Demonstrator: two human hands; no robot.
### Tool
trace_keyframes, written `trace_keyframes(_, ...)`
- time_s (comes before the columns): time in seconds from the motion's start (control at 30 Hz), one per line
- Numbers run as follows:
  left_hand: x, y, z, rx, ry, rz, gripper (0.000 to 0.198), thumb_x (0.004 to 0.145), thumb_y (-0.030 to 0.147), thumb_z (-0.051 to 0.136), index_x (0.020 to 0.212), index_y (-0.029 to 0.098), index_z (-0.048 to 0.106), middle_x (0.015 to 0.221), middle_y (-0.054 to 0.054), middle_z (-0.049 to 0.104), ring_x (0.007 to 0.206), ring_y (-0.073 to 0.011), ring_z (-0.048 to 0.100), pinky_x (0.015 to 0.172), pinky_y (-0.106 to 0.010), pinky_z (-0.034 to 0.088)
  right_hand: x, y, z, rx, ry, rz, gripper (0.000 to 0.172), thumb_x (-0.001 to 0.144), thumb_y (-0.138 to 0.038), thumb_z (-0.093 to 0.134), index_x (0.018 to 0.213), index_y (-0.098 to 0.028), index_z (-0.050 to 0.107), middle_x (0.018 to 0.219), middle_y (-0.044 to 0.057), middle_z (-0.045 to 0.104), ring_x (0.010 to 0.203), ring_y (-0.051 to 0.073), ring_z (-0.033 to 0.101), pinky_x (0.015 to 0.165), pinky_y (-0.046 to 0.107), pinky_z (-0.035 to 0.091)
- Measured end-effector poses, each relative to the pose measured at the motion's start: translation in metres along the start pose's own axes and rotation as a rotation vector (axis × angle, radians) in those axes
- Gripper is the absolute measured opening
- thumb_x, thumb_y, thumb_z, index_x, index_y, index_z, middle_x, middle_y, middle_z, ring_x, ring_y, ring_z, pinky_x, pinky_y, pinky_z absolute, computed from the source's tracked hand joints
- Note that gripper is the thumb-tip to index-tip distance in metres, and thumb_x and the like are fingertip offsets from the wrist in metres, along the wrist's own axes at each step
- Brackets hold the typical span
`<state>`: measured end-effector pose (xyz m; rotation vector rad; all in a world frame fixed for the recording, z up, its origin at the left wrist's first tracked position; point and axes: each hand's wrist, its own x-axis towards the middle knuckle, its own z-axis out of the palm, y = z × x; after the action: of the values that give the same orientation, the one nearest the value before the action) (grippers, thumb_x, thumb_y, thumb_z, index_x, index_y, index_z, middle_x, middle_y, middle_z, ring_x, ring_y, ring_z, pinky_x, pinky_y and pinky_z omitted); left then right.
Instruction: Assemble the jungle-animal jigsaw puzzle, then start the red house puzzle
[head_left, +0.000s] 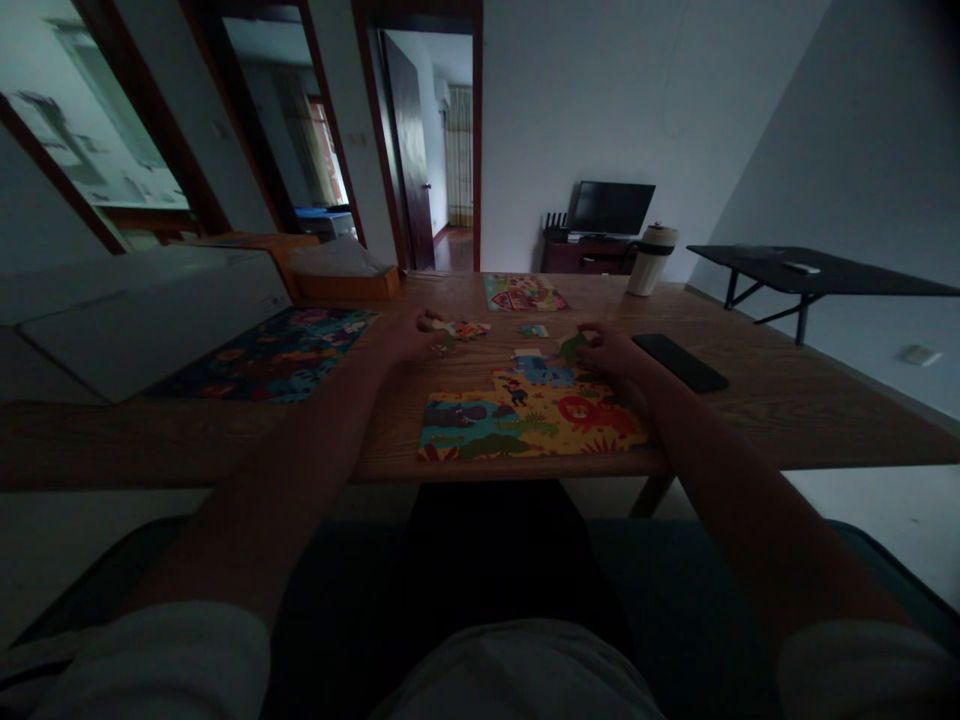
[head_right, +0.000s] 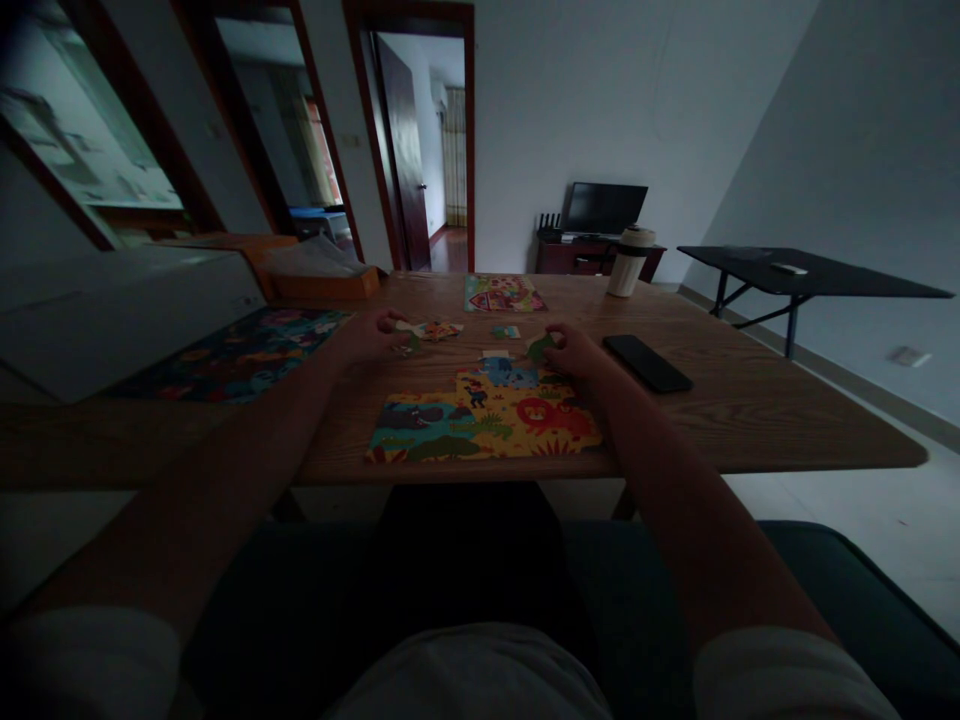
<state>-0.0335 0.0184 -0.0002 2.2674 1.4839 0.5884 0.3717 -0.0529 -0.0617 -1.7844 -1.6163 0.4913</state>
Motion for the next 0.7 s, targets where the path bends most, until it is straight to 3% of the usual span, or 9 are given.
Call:
trace_keyframes(0.23,-0.009,0.012,-0.002,-0.071,0.021,-0.016,0.041,0.092,0.041,0.070,0.128,0.020,0.067,0.112,-0.009,0.079,0.098,-0.0255,0.072,0.084,-0.035,0.052,-0.006,-0.016,0.000,0.165,-0.017,0.077,0.039,0.093,-0.015,0.070,0.130,-0.023,0.060,0.097,0.007,0.074,0.074,0.019,0.071,0.060,0.027,0.055)
trace_keyframes(0.53,-0.018,0.024,-0.003,-0.009,-0.023,0.001,0.046,0.095,0.045,0.070,0.133,0.020,0.067,0.110,-0.009,0.079,0.095,-0.0254,0.071,0.081,-0.034,0.051,-0.014,-0.030,0.000,0.239,-0.030,0.128,0.040,0.090,-0.020,0.076,0.128,-0.025,0.063,0.102,0.008,0.076,0.075,0.019,0.070,0.065,0.029,0.057)
trace_keyframes(0.7,-0.018,0.023,0.000,-0.002,-0.040,0.019,0.052,0.094,0.052,0.070,0.136,0.022,0.064,0.117,-0.007,0.079,0.098,-0.0255,0.073,0.081,-0.032,0.052,-0.011,-0.027,0.005,0.263,-0.009,0.115,0.039,0.089,-0.019,0.075,0.125,-0.025,0.062,0.100,0.007,0.076,0.071,0.019,0.069,0.058,0.027,0.053)
